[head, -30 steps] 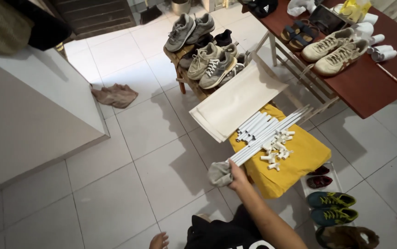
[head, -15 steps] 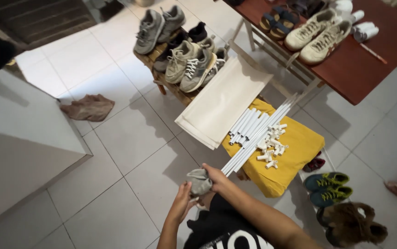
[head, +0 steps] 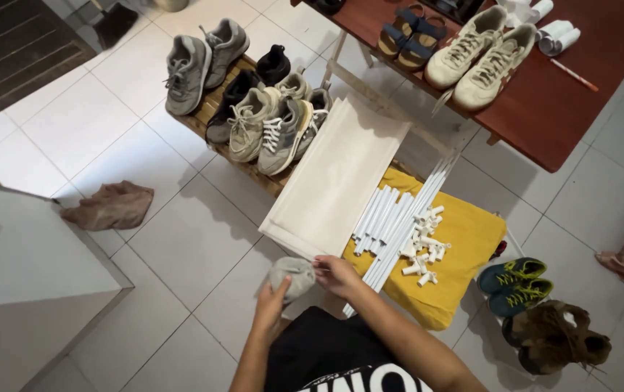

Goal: Assemble a plastic shoe rack by connecting tubes and joints while organizing shoes on a bench.

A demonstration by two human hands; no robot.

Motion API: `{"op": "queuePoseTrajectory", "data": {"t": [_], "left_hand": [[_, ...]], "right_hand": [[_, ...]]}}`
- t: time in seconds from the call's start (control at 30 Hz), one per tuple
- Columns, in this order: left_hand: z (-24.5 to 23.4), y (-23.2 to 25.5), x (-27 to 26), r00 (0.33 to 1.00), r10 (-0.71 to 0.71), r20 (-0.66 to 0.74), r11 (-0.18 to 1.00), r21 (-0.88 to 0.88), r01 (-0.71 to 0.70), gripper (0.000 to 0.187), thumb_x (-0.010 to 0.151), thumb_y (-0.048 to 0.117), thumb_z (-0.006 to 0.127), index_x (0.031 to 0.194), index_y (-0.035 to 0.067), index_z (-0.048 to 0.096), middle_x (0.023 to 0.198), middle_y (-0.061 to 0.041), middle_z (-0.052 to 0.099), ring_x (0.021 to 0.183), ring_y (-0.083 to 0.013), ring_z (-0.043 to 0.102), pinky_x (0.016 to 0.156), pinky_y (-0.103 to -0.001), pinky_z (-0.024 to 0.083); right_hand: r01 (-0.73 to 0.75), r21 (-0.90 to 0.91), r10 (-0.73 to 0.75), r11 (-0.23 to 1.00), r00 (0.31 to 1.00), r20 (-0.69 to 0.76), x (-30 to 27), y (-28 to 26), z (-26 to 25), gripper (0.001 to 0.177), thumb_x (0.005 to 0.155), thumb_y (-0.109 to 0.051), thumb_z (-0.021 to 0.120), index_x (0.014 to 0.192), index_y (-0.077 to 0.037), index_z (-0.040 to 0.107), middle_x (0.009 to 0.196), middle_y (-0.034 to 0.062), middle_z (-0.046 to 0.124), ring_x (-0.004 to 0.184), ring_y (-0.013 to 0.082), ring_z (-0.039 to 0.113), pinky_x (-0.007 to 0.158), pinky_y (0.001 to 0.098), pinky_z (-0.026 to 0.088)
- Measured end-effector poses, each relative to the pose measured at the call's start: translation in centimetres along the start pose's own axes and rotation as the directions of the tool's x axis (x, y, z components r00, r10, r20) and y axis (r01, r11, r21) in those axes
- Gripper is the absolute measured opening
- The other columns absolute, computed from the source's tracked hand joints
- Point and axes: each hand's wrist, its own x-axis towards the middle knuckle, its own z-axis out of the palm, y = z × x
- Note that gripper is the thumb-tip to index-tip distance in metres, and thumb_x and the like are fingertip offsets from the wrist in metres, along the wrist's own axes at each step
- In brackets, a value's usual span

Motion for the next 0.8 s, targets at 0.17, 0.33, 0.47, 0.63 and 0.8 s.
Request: {"op": "queuePoseTrajectory", "data": {"t": [0.17, 0.33, 0.47, 0.63, 0.8], "left_hand": [[-0.4, 5.1, 6.0, 1.000, 0.020, -0.024, 0.974, 0.226, -0.014, 0.057, 0.090, 0.030, 0.068, 0.140, 0.004, 0.059, 0.131, -0.014, 0.070, 0.117, -0.0262, 0.067, 0.097, -0.036, 0.054], [0.2, 9.6, 15.1, 0.993, 0.070, -0.096, 0.961, 0.273, -0.041, 0.035, 0.092, 0.017, 0.064, 0.124, 0.007, 0.055, 0.109, -0.016, 0.067, 0.095, -0.0264, 0.066, 0.078, -0.037, 0.053], [3.0, 16.6, 22.0, 0.994, 0.104, -0.041, 0.933, 0.350, -0.083, 0.040, 0.085, 0.011, 0.057, 0.124, 0.005, 0.056, 0.114, -0.015, 0.065, 0.100, -0.0258, 0.063, 0.079, -0.038, 0.053], [5.6, 21.5, 37.8, 0.930, 0.361, 0.071, 0.754, 0.566, -0.335, 0.070, 0.084, 0.026, 0.062, 0.149, 0.006, 0.045, 0.143, -0.015, 0.058, 0.132, -0.0297, 0.054, 0.111, -0.039, 0.039], [12.7, 30.1, 41.9, 0.947, 0.272, 0.170, 0.676, 0.667, -0.314, 0.059, 0.092, 0.013, 0.050, 0.150, 0.009, 0.043, 0.152, -0.016, 0.045, 0.139, -0.0364, 0.044, 0.113, -0.048, 0.035]], "right_hand": [[0.058, 0.101, -0.045, 0.993, 0.990, -0.133, 0.4, -3.8, -4.2, 0.022, 0.086, -0.015, 0.072, 0.105, -0.005, 0.071, 0.100, 0.0154, 0.073, 0.085, 0.0303, 0.070, 0.085, 0.0382, 0.059], [0.200, 0.307, -0.118, 0.930, 0.957, -0.266, 0.4, -4.9, -9.1, 0.014, 0.089, -0.013, 0.074, 0.099, -0.015, 0.066, 0.087, 0.0059, 0.071, 0.075, 0.0216, 0.066, 0.080, 0.0346, 0.057], [0.264, 0.432, -0.136, 0.862, 0.943, -0.303, 2.2, -5.1, -11.5, 0.013, 0.089, -0.013, 0.072, 0.081, -0.007, 0.063, 0.069, 0.0030, 0.060, 0.056, 0.0174, 0.054, 0.061, 0.0313, 0.049], [0.431, 0.525, -0.172, 0.734, 0.866, -0.470, 5.2, -6.2, -9.0, 0.006, 0.090, -0.018, 0.071, 0.088, -0.012, 0.070, 0.074, 0.0030, 0.071, 0.062, 0.0178, 0.067, 0.062, 0.0318, 0.055], [0.540, 0.464, -0.262, 0.702, 0.802, -0.538, 6.6, -11.5, -0.9, 0.012, 0.093, -0.014, 0.067, 0.101, -0.005, 0.066, 0.085, 0.0098, 0.066, 0.072, 0.0224, 0.061, 0.069, 0.0327, 0.051]]}}
